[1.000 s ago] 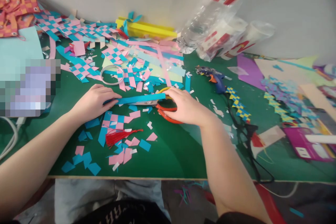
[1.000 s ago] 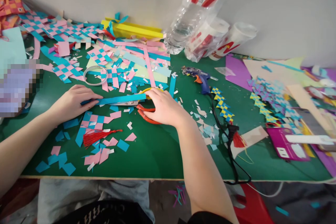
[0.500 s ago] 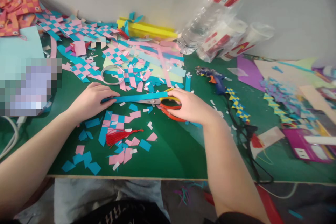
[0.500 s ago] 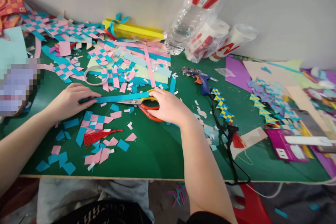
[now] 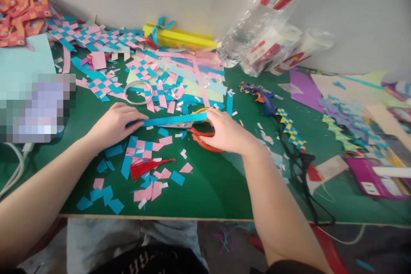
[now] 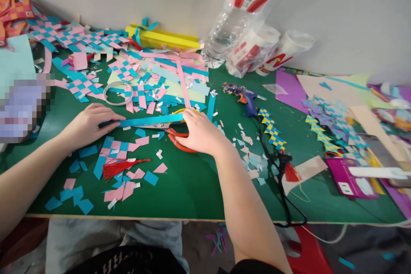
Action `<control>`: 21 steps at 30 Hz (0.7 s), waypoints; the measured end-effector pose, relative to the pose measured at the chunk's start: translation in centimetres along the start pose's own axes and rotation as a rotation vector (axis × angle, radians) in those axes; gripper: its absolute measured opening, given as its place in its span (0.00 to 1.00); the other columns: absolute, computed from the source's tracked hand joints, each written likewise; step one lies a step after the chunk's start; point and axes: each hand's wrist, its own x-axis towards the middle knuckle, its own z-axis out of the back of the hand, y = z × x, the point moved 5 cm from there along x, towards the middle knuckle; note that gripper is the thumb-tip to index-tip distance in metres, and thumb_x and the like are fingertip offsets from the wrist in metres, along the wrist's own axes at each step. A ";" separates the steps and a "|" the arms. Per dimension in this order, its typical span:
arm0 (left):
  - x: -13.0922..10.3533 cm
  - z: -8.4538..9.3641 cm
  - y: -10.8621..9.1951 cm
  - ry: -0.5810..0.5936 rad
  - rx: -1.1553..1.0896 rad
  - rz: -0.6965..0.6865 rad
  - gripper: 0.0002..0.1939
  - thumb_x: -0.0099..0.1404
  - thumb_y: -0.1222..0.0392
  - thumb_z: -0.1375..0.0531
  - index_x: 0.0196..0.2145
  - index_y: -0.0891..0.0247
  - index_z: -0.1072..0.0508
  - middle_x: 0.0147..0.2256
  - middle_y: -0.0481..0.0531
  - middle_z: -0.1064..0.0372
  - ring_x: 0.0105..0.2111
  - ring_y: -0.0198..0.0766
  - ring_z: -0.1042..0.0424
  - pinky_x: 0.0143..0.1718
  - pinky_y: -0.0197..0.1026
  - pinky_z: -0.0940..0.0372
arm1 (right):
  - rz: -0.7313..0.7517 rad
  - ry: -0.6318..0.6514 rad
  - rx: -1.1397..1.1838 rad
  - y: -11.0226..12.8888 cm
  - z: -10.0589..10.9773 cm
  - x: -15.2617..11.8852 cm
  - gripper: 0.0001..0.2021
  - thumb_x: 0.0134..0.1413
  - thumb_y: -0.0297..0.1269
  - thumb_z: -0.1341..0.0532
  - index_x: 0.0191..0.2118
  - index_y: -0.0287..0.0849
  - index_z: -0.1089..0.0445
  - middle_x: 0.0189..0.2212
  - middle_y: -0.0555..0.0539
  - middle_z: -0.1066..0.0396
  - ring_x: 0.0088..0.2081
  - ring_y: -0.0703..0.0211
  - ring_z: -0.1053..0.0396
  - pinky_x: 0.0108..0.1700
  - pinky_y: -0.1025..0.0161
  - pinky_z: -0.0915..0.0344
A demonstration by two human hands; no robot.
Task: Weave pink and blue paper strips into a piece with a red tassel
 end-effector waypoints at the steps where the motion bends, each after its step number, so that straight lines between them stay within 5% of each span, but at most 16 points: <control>1: 0.0 0.0 0.0 -0.003 -0.001 -0.002 0.17 0.72 0.53 0.49 0.44 0.60 0.23 0.37 0.52 0.24 0.38 0.40 0.27 0.50 0.46 0.39 | -0.003 -0.003 0.008 0.0 0.0 0.1 0.14 0.51 0.47 0.39 0.39 0.44 0.36 0.44 0.40 0.31 0.45 0.44 0.30 0.46 0.46 0.31; 21: 0.0 0.1 0.1 0.018 -0.045 0.035 0.16 0.71 0.51 0.48 0.46 0.58 0.24 0.41 0.51 0.24 0.42 0.41 0.27 0.51 0.46 0.38 | 0.029 0.020 -0.012 0.3 0.0 0.0 0.19 0.53 0.46 0.39 0.50 0.47 0.34 0.52 0.41 0.32 0.56 0.43 0.35 0.54 0.45 0.37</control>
